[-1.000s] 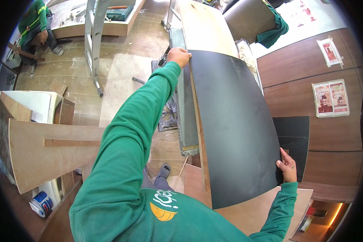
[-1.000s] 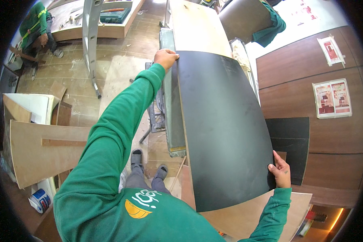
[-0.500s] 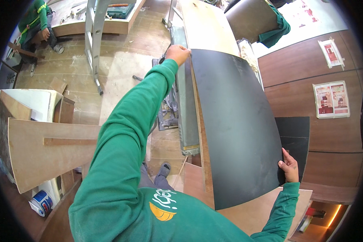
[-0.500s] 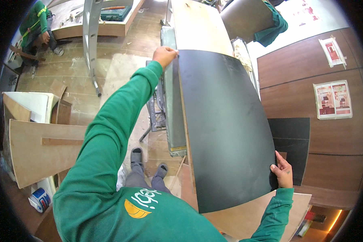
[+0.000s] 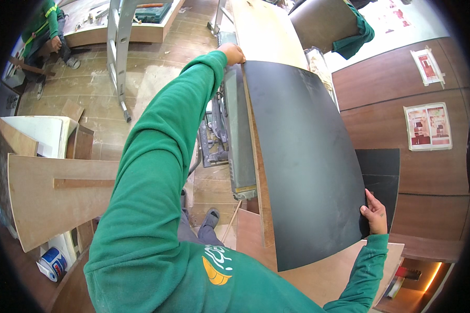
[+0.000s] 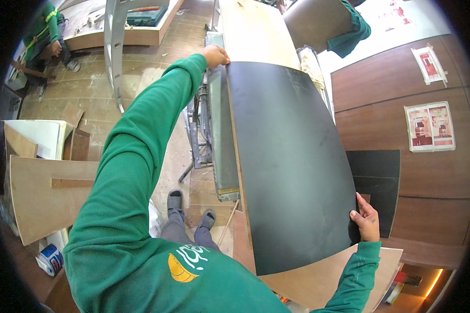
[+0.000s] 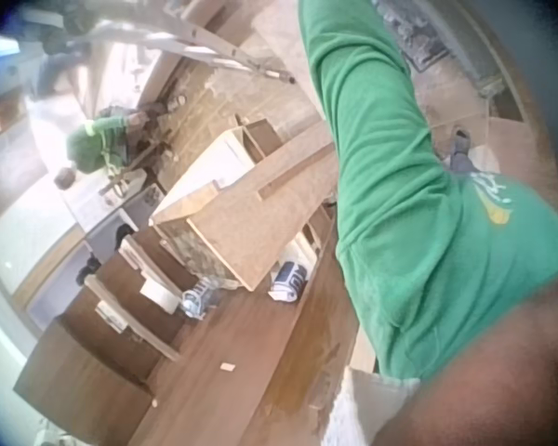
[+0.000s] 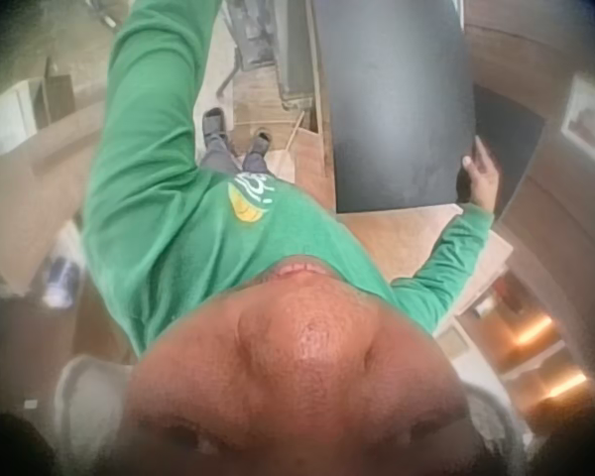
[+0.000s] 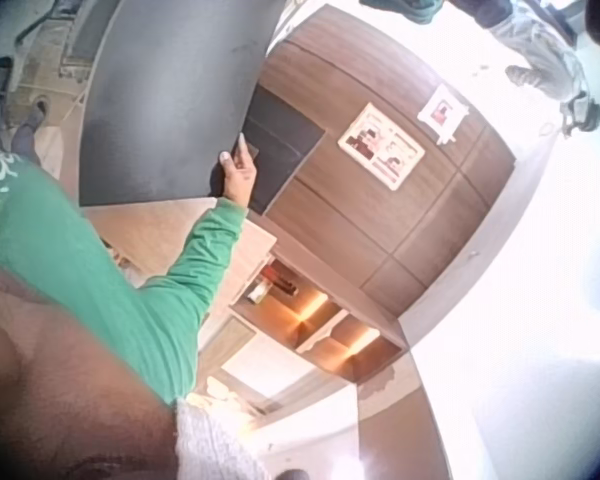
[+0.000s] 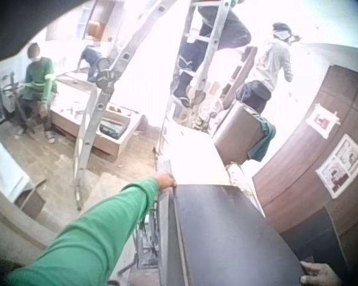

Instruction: The person handles a light-colored wooden panel and a dark laminate sheet in a workshop. They position the dark sheet onto the panel and press it down to adhere it, then flip the panel to inspect the result. Other workers are visible in the background.

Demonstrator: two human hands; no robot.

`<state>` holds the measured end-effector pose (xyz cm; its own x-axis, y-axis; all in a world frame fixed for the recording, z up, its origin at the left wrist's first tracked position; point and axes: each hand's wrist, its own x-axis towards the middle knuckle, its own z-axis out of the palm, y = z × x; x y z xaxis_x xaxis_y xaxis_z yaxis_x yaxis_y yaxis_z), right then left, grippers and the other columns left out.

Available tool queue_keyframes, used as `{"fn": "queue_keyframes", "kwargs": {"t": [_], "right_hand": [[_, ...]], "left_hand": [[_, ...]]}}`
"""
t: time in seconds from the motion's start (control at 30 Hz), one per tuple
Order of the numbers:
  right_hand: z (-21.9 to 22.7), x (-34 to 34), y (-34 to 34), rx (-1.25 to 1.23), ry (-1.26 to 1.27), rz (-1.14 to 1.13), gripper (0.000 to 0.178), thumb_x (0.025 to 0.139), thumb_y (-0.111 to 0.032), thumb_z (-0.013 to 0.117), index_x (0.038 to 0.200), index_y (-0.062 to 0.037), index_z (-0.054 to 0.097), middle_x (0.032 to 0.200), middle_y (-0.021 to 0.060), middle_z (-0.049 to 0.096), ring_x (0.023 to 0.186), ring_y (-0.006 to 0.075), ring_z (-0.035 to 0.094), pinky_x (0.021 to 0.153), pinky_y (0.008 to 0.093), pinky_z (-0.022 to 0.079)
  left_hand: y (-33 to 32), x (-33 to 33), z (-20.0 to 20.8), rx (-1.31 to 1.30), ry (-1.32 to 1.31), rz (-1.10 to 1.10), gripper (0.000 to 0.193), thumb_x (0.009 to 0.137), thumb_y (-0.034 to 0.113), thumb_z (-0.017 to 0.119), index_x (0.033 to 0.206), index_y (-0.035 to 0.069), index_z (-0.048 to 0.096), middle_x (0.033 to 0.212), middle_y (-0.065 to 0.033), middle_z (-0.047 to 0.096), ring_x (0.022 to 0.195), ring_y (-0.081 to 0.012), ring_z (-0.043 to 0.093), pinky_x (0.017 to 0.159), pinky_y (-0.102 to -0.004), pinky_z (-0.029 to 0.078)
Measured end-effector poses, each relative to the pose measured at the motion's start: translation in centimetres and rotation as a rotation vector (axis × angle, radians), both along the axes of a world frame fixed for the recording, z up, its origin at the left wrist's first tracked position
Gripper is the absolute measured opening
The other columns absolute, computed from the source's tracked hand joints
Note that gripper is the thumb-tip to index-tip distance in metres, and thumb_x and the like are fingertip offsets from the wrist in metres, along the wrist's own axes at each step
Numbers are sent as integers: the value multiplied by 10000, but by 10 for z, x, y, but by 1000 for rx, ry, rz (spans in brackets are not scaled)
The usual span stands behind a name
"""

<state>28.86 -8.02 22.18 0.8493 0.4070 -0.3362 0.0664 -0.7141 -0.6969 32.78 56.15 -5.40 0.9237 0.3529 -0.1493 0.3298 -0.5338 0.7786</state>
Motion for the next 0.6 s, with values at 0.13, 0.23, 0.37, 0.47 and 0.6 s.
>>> {"fn": "queue_keyframes", "kwargs": {"t": [0.13, 0.23, 0.37, 0.47, 0.6], "right_hand": [[2, -2, 5, -6, 6, -10, 705, 799, -33, 691, 1441, 98, 429, 1477, 191, 474, 1406, 230, 412, 1190, 336, 228], [3, -2, 9, -10, 15, -16, 704, 797, -26, 685, 1440, 103, 426, 1481, 200, 466, 1418, 234, 396, 1195, 338, 215], [3, -1, 7, -11, 15, -16, 700, 796, -15, 676, 1440, 101, 427, 1484, 202, 462, 1424, 232, 386, 1196, 333, 212], [2, -1, 6, -32, -28, 0, 706, 786, -8, 663, 1444, 96, 429, 1430, 176, 521, 1302, 197, 498, 1119, 300, 326], [-3, 1, 4, -14, -43, 9, 704, 785, -2, 654, 1445, 96, 429, 1408, 164, 546, 1248, 182, 550, 1084, 286, 380]], "left_hand": [[-7, -6, 7, 66, -36, 45, 317, 870, 348, 677, 1076, 122, 762, 1111, -113, 723, 1068, -278, 668, 951, -372, 516], [-5, 0, 0, 149, -25, 73, 308, 864, 343, 682, 1057, 120, 770, 1125, -125, 717, 1088, -297, 660, 968, -384, 509], [-6, 1, -5, 55, -111, 141, 238, 831, 254, 744, 972, 65, 773, 834, -78, 739, 725, -161, 693, 699, -331, 562], [-7, 1, -5, 87, -122, 124, 235, 831, 252, 744, 966, 62, 772, 833, -81, 738, 685, -160, 690, 674, -325, 563], [-7, 4, -4, 93, -66, 99, 287, 849, 321, 692, 1013, 100, 775, 1053, -117, 713, 963, -263, 657, 870, -369, 523]]}}
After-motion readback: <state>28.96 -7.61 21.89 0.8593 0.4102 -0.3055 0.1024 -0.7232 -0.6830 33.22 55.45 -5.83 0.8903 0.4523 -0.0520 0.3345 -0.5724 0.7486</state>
